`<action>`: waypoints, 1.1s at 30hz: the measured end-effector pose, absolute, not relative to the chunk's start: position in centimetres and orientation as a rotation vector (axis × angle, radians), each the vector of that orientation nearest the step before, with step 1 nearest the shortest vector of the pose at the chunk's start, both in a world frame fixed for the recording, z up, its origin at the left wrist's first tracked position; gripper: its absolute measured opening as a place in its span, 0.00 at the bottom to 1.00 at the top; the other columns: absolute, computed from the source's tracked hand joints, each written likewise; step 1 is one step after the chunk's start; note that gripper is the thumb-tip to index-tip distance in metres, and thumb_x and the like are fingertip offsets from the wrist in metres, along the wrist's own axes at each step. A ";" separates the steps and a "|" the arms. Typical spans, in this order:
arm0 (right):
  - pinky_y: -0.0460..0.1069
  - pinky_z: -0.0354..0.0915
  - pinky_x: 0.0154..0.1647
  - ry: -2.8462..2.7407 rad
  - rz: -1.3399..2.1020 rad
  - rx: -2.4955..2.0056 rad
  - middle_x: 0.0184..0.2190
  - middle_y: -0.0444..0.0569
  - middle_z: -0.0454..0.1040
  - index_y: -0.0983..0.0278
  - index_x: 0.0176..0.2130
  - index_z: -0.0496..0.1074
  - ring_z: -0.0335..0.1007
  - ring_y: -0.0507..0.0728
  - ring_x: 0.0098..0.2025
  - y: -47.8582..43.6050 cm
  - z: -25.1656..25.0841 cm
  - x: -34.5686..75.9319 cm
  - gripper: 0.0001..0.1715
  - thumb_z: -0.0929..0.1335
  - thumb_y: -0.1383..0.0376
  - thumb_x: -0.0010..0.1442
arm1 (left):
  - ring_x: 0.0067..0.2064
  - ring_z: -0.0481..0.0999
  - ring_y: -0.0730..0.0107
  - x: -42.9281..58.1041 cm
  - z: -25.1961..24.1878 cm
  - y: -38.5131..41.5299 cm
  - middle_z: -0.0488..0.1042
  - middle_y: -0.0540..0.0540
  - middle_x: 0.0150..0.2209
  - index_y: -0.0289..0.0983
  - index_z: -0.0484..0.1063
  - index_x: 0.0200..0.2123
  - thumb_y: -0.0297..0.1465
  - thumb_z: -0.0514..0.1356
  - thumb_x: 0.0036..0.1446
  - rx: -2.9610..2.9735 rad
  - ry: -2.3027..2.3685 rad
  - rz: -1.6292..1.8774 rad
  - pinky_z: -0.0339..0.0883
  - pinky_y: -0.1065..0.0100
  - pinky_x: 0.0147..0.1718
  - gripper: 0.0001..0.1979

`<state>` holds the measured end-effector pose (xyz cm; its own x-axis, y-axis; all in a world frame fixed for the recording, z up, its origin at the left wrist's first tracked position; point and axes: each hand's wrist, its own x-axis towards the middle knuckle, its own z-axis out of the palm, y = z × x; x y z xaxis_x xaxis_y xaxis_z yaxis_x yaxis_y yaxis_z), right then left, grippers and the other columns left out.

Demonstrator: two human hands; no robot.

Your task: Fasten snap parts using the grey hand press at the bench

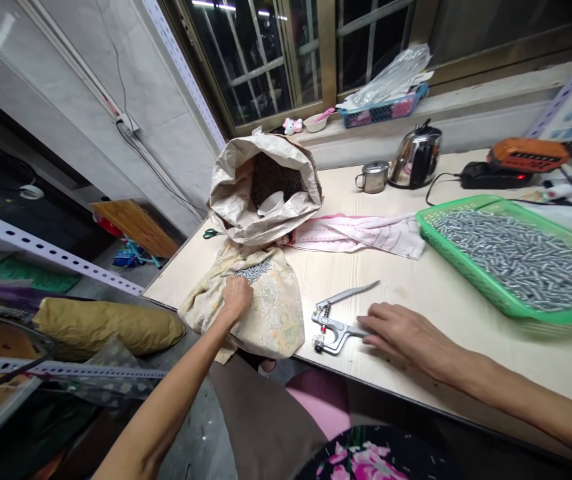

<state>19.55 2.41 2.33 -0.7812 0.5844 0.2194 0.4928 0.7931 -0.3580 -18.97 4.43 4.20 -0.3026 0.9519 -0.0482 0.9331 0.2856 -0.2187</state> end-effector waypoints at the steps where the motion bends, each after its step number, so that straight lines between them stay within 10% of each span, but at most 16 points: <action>1: 0.52 0.62 0.35 -2.699 0.406 -0.819 0.35 0.50 0.70 0.62 0.42 0.72 0.67 0.57 0.35 2.1 1.9 18.5 0.12 0.62 0.60 0.69 | 0.50 0.71 0.47 -18.9 4.3 4.3 0.75 0.32 0.43 0.29 0.77 0.38 0.25 0.51 0.60 -1.828 -2.418 0.323 0.67 0.59 0.40 0.14; 33: 0.51 0.55 0.34 -2.616 0.283 -0.906 0.34 0.48 0.68 0.62 0.39 0.68 0.63 0.56 0.33 1.5 -0.4 16.8 0.07 0.61 0.68 0.69 | 0.48 0.72 0.57 -18.2 5.1 4.0 0.76 0.36 0.42 0.32 0.75 0.39 0.24 0.50 0.62 -2.123 -2.148 0.343 0.64 0.63 0.46 0.13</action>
